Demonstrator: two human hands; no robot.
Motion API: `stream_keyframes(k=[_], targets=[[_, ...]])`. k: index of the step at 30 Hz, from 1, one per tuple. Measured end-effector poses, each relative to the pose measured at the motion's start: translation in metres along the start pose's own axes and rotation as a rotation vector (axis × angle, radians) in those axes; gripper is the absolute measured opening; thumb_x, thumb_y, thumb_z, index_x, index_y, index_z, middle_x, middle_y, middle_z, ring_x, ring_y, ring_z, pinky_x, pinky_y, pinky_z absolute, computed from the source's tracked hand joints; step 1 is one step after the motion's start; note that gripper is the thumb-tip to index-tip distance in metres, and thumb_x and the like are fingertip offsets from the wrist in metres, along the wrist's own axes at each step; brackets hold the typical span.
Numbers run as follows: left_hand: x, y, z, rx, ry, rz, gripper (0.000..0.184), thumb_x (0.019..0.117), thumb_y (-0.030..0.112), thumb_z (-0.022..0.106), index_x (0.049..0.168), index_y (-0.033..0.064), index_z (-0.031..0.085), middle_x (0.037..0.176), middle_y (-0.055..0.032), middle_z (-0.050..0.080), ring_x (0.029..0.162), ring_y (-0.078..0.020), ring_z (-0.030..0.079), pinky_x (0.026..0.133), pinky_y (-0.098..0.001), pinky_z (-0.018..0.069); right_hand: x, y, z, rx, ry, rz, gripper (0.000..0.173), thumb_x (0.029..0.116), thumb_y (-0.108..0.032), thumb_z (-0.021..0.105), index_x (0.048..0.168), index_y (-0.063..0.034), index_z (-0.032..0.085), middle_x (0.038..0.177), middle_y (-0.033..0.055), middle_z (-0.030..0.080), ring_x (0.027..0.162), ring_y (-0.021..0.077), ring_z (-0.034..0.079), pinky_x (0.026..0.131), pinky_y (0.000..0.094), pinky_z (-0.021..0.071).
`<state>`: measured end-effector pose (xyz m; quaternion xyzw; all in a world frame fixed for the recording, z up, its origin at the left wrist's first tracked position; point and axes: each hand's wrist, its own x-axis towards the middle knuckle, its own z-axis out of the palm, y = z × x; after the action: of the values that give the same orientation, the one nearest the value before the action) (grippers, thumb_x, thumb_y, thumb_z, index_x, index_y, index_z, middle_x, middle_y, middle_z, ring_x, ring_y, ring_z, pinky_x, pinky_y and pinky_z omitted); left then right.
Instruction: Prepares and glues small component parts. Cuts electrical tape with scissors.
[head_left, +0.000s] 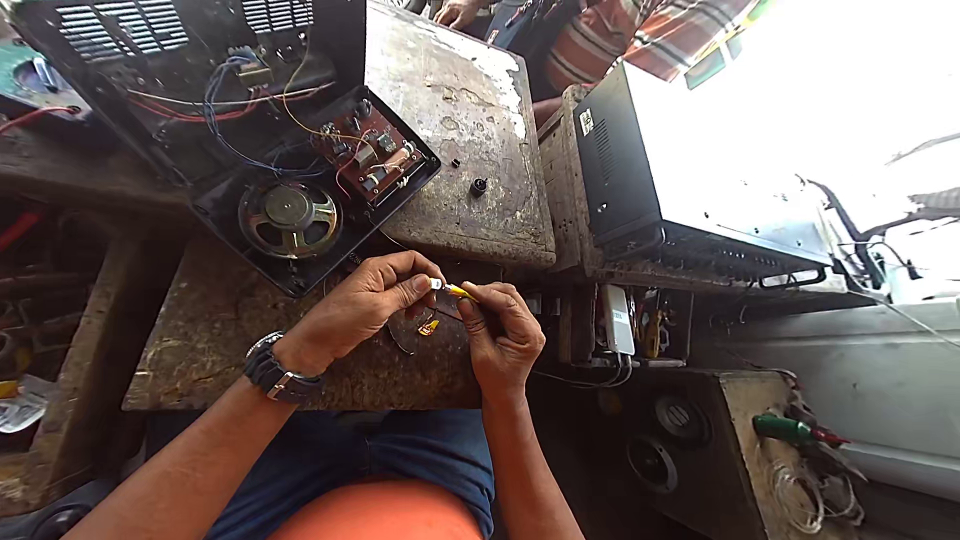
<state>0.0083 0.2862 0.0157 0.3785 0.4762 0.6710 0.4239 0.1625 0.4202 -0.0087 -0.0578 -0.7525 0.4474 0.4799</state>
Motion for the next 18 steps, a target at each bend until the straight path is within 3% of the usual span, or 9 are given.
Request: stream_keyframes(k=[8,18], targets=[[-0.0032,0.0023,0.0017,0.268,0.042,0.063,0.012,0.1039,0.008,0.056,0.108,0.0055,0.067,0.082,-0.0044,0.062,0.063,-0.0104,0.055,0.052,-0.0192,0.0446,-0.0011,-0.0016,0.0019,-0.109,-0.011,-0.040,0.019,0.0873,0.003,0.077,0.107,0.0012,0.076,0.100,0.0094,0.070,0.087,0.0140,0.069,0.074,0.0256,0.0624],[-0.0042,0.0017,0.0019,0.464,0.088,0.148,0.008,0.1027,0.010,0.060,0.106,0.0081,0.067,0.077,-0.0009,0.062,0.056,-0.0078,0.053,0.045,-0.0192,0.0426,-0.0026,-0.0032,0.0037,-0.259,0.006,-0.104,0.019,0.0872,0.000,0.078,0.106,-0.0024,0.079,0.099,0.0073,0.068,0.091,0.0129,0.066,0.077,0.0247,0.0594]])
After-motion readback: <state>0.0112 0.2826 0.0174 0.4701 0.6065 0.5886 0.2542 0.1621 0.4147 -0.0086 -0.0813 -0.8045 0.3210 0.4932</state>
